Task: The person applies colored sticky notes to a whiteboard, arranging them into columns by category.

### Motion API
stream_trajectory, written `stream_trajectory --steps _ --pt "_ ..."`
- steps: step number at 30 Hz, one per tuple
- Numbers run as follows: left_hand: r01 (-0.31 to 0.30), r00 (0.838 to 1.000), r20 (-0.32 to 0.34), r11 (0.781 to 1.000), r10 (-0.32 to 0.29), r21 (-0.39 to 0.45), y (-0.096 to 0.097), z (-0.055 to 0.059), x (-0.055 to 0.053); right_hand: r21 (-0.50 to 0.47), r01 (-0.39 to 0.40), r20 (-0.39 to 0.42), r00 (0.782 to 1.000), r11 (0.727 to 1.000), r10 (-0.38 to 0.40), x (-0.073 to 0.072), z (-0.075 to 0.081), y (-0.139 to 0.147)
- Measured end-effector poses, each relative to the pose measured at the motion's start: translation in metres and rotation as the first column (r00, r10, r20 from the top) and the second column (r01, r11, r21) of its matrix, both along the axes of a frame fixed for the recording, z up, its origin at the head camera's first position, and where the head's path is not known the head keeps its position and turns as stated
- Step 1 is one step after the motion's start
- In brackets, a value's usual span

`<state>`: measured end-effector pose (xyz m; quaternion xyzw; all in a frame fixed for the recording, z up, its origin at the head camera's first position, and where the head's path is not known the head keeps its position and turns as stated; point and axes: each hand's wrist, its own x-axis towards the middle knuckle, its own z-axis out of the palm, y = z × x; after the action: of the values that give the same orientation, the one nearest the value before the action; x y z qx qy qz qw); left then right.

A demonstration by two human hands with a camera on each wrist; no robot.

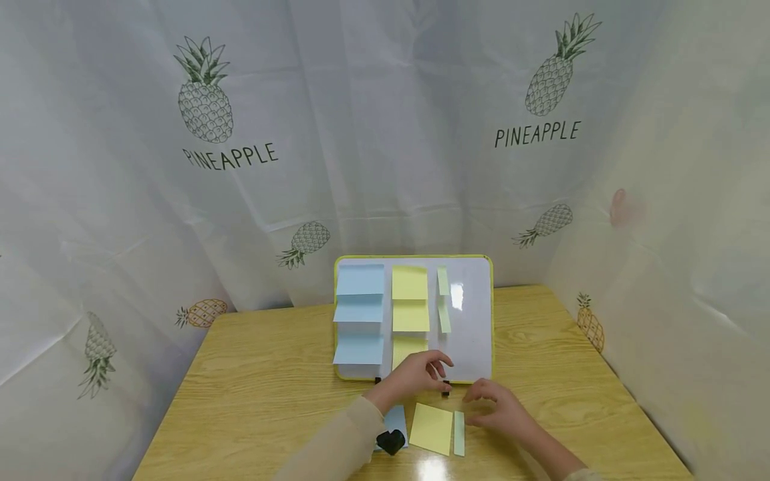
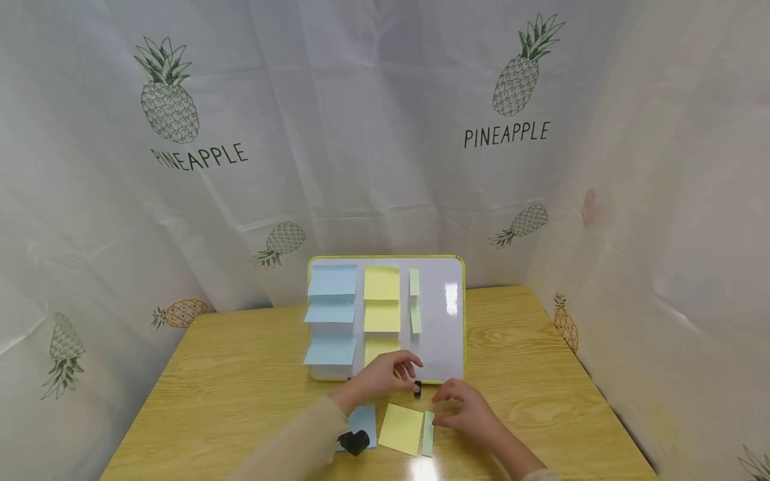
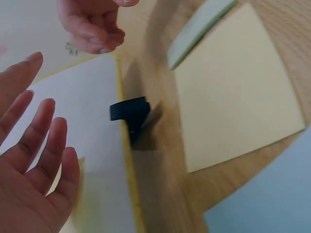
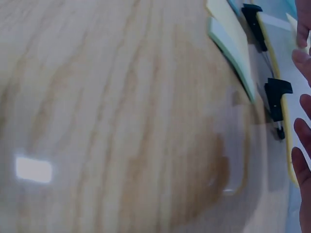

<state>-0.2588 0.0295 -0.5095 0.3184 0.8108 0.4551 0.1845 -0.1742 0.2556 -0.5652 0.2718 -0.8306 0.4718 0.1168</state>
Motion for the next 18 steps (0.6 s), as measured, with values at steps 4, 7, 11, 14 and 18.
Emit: stream_trajectory --steps 4,7,11,14,18 --pt "0.022 0.999 -0.047 0.999 -0.024 -0.038 -0.003 -0.01 0.009 0.032 -0.003 0.013 1.0 0.999 0.003 0.004 -0.007 -0.003" --pt "0.042 0.996 -0.074 0.996 -0.048 -0.085 -0.005 -0.017 0.015 0.081 0.006 -0.024 1.0 0.997 -0.004 0.005 -0.014 -0.003" --pt "0.056 0.992 -0.101 0.988 -0.071 -0.146 -0.005 -0.027 0.025 0.14 0.018 -0.117 0.993 0.99 -0.001 0.004 -0.022 -0.003" --pt "0.038 0.991 -0.121 0.985 -0.059 -0.169 -0.005 -0.036 0.032 0.162 0.025 -0.147 0.989 0.986 -0.001 0.004 -0.025 -0.003" --pt "0.002 0.987 -0.158 0.982 -0.032 -0.186 -0.004 -0.048 0.039 0.189 0.043 -0.153 0.988 0.981 -0.014 0.005 -0.029 -0.005"
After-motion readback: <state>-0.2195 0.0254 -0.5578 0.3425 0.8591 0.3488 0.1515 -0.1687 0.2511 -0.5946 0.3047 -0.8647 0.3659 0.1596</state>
